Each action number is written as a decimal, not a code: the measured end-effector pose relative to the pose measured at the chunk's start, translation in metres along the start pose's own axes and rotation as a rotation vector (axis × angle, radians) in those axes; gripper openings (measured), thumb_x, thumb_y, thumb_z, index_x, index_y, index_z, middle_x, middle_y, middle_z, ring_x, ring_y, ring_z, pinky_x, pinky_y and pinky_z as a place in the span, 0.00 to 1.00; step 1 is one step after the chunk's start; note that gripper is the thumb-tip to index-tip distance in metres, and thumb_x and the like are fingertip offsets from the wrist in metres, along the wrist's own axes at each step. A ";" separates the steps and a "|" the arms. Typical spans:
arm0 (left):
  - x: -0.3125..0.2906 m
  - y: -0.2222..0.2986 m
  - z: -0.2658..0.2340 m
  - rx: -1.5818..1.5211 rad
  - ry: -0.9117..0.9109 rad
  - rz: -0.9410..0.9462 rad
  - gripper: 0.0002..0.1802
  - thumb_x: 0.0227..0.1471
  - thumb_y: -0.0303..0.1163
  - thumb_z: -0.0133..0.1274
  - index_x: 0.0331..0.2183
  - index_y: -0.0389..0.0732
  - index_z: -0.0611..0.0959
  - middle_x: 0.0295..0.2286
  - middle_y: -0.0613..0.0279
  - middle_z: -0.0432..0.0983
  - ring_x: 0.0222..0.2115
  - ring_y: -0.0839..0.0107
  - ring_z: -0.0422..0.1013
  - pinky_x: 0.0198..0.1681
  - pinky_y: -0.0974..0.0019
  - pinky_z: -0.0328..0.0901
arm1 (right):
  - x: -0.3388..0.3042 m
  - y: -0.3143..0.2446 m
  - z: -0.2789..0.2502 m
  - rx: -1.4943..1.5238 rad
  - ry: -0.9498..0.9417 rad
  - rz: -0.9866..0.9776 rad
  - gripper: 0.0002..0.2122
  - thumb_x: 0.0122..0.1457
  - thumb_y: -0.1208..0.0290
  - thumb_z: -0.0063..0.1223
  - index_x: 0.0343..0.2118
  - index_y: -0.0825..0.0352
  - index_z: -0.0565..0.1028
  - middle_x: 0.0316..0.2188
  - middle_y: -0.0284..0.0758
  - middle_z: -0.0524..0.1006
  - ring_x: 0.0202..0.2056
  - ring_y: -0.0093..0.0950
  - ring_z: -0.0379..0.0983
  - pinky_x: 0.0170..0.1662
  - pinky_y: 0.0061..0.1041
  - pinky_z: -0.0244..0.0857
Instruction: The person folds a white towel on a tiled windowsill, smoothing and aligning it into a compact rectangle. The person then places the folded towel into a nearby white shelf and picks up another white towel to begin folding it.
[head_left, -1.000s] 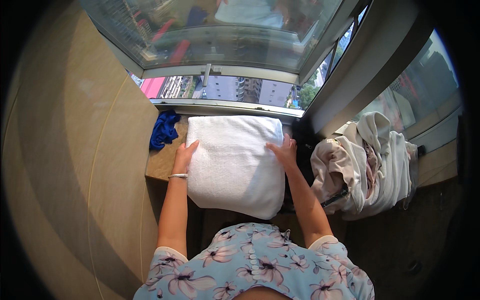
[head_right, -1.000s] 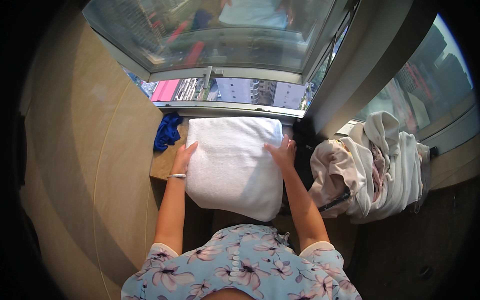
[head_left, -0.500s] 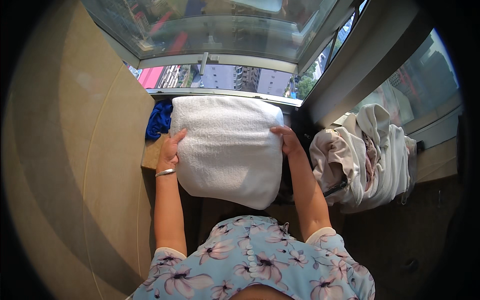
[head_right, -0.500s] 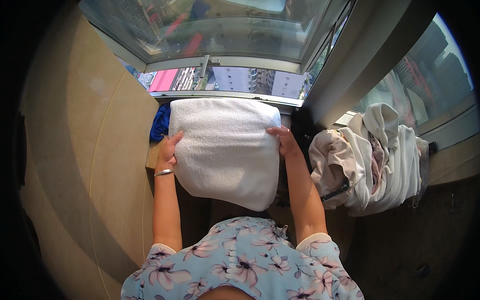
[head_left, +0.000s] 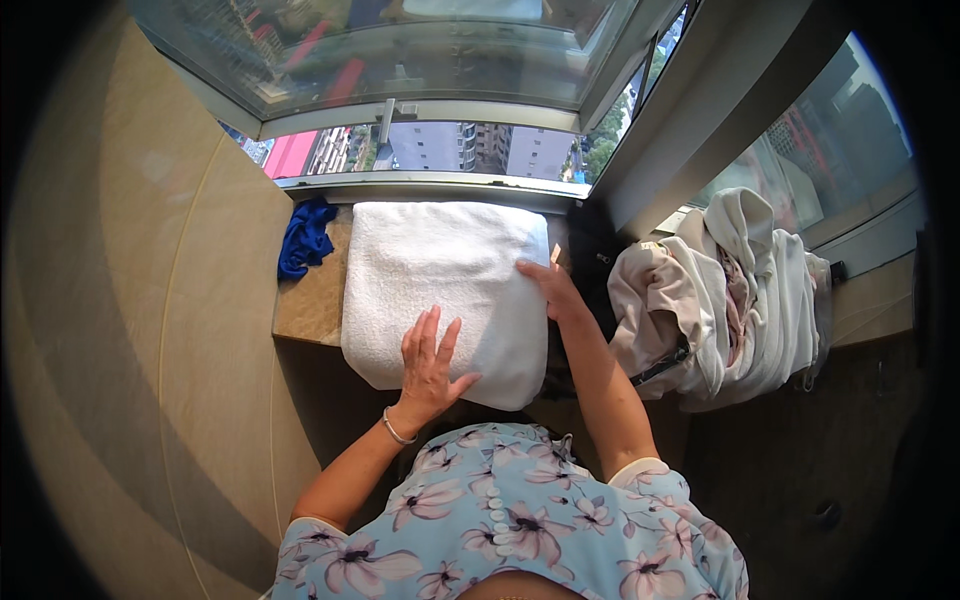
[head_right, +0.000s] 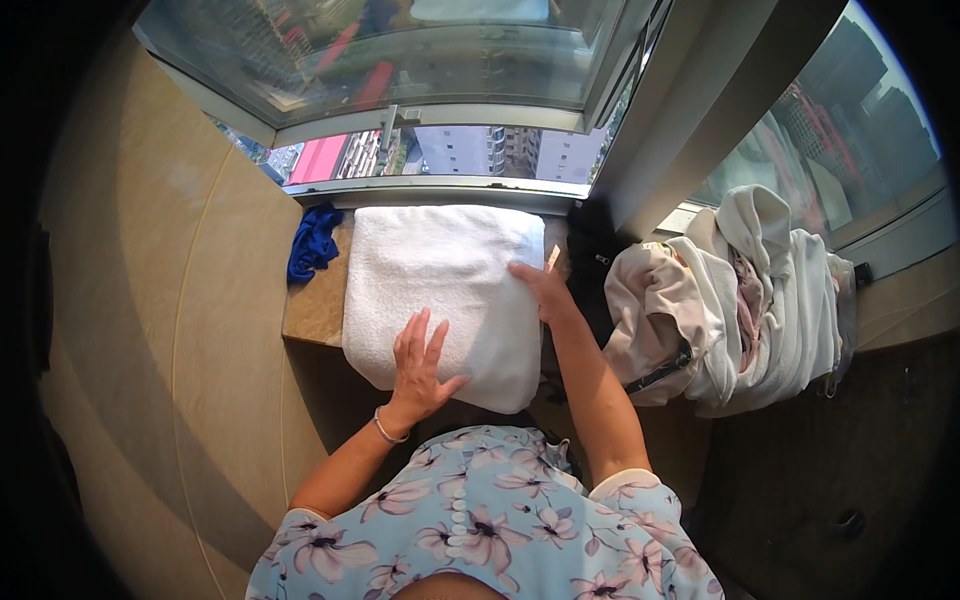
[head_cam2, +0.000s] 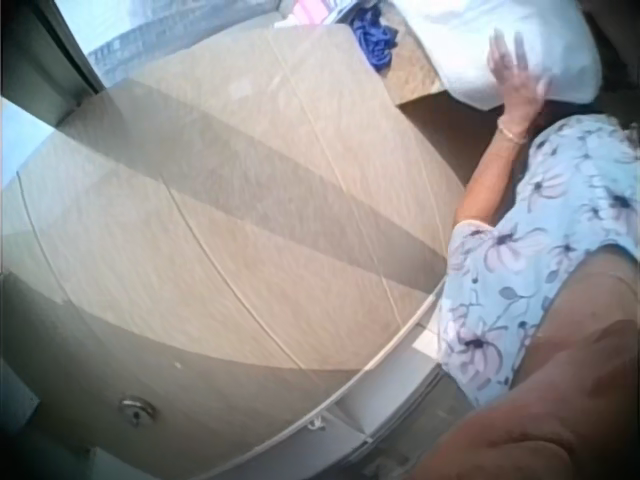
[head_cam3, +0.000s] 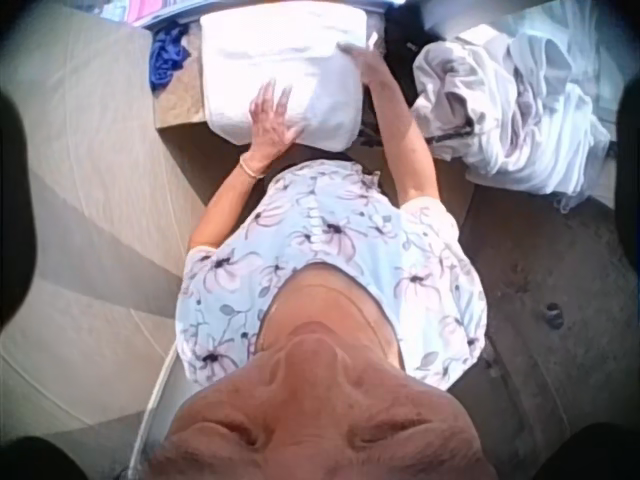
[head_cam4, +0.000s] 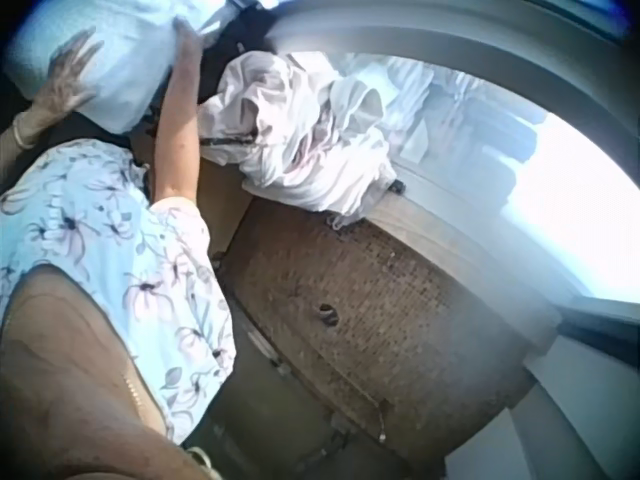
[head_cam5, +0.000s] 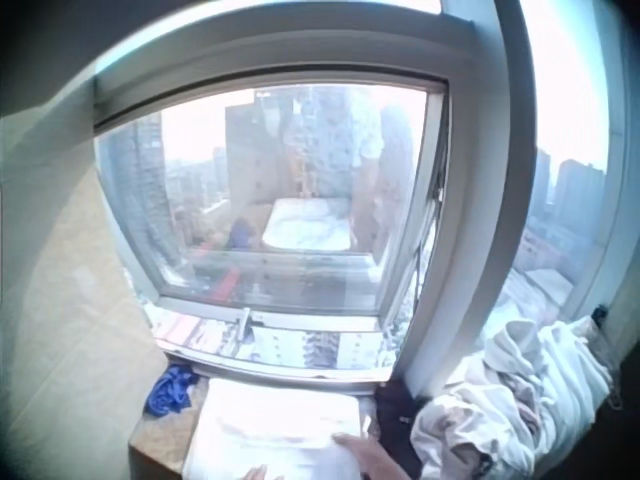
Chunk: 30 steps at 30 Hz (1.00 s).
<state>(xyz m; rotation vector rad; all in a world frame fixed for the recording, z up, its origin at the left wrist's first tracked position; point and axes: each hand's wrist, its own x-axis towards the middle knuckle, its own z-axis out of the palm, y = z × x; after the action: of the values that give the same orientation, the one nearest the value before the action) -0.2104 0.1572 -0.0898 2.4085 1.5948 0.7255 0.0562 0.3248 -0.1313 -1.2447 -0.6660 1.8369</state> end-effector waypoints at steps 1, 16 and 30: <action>-0.021 0.017 0.017 -0.028 -0.109 0.081 0.47 0.44 0.42 0.68 0.64 0.46 0.67 0.65 0.40 0.51 0.66 0.45 0.48 0.66 0.41 0.44 | 0.004 -0.001 0.007 0.031 0.013 0.029 0.20 0.57 0.64 0.65 0.49 0.70 0.76 0.40 0.37 0.81 0.40 0.31 0.79 0.46 0.31 0.74; 0.004 0.015 0.020 -0.414 0.145 0.038 0.28 0.50 0.29 0.56 0.55 0.46 0.77 0.47 0.54 0.79 0.50 0.54 0.74 0.53 0.53 0.62 | -0.118 0.035 0.008 -0.064 0.108 -0.018 0.22 0.65 0.56 0.57 0.53 0.70 0.74 0.42 0.33 0.80 0.40 0.23 0.75 0.45 0.23 0.69; -0.031 0.039 -0.002 -0.373 0.039 0.128 0.27 0.47 0.26 0.59 0.52 0.38 0.79 0.52 0.47 0.73 0.55 0.45 0.65 0.61 0.44 0.55 | -0.178 0.138 0.017 -0.024 -0.086 -0.012 0.19 0.62 0.67 0.59 0.52 0.73 0.76 0.46 0.36 0.80 0.46 0.25 0.77 0.51 0.24 0.68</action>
<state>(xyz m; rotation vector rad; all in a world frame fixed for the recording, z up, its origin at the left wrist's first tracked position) -0.1889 0.1125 -0.0828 2.2443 1.1957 0.9975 0.0301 0.1004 -0.1428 -1.1802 -0.7430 1.8866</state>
